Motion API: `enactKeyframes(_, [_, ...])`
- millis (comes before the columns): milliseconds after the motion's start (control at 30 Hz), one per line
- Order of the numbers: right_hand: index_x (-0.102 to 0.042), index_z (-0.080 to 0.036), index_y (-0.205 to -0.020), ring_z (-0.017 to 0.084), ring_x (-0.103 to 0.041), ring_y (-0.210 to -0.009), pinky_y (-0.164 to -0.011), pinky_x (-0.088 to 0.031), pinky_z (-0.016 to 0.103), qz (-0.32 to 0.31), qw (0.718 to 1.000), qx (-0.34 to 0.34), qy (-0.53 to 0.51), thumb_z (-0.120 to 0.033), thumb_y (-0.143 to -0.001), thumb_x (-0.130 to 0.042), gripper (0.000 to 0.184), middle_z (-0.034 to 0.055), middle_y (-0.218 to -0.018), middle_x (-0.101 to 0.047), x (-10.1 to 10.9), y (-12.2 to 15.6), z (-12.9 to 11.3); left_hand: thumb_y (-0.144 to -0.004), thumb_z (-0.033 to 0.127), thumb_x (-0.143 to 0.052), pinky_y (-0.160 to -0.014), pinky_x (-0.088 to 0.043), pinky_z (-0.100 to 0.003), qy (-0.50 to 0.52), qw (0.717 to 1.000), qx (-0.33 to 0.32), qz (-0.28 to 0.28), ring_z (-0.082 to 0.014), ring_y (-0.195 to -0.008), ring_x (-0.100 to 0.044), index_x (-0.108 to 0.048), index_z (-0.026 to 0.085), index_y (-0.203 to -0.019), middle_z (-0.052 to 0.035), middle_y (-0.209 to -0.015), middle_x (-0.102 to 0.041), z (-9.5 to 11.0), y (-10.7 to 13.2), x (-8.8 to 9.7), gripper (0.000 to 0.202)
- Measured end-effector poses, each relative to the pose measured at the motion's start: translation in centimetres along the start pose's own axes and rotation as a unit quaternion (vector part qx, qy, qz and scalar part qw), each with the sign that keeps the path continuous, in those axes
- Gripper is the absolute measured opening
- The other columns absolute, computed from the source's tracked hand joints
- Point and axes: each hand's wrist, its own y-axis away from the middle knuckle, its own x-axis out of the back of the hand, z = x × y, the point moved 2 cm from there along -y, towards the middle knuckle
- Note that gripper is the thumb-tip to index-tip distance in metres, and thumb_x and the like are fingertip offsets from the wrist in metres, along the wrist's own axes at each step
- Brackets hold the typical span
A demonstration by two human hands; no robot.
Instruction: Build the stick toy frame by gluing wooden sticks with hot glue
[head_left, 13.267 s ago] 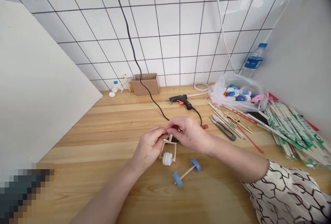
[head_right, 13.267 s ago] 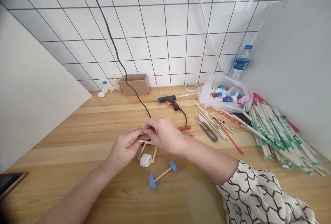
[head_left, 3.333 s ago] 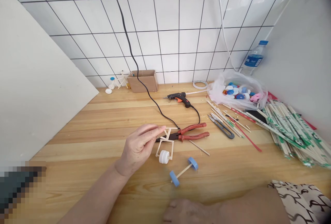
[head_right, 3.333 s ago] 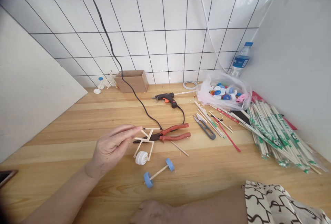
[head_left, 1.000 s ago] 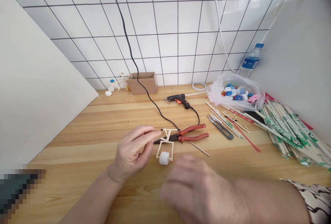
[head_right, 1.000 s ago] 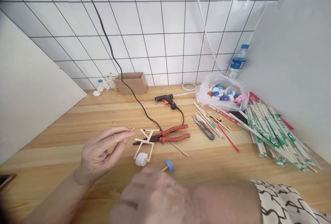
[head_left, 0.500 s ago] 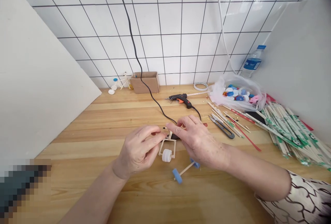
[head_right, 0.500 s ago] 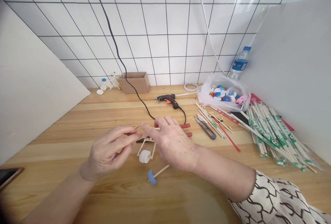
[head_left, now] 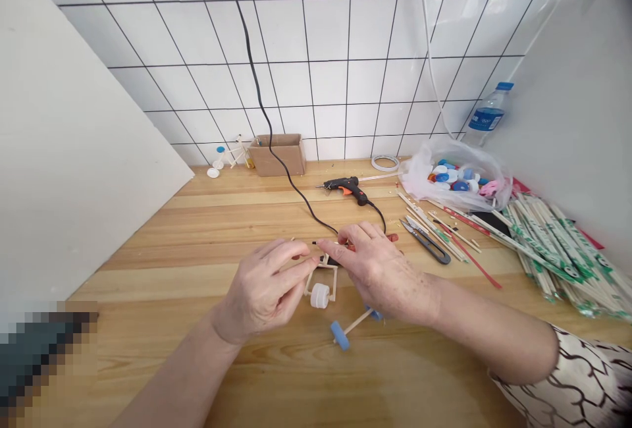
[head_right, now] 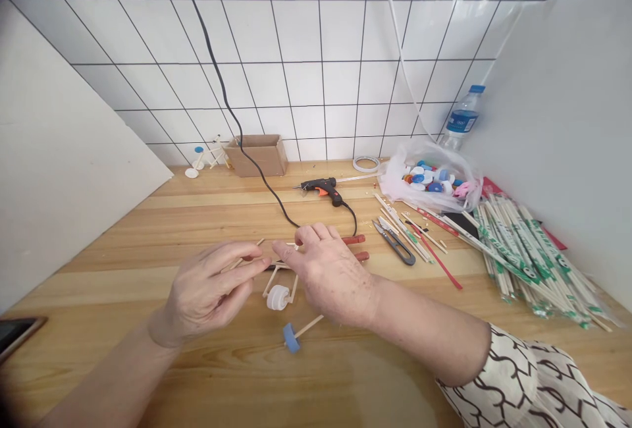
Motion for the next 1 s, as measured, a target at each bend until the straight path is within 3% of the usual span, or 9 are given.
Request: enactKeyframes(1000, [-0.052,-0.017,-0.121,0.020,-0.040,-0.084,-0.072,-0.037,0.032,0.011,0.999,0.006,-0.032,0.002,-0.072,-0.050,0.052,0.0092,-0.095,-0.050,-0.27,0.06,0.05,-0.076,0.000,-0.048,-0.061,-0.052,-0.026,-0.002,1.000,-0.006,-0.009,-0.0144,-0.073,-0.061,-0.059,0.018,-0.091,-0.0068,-0.087,-0.062,0.29,0.17,-0.04,0.025])
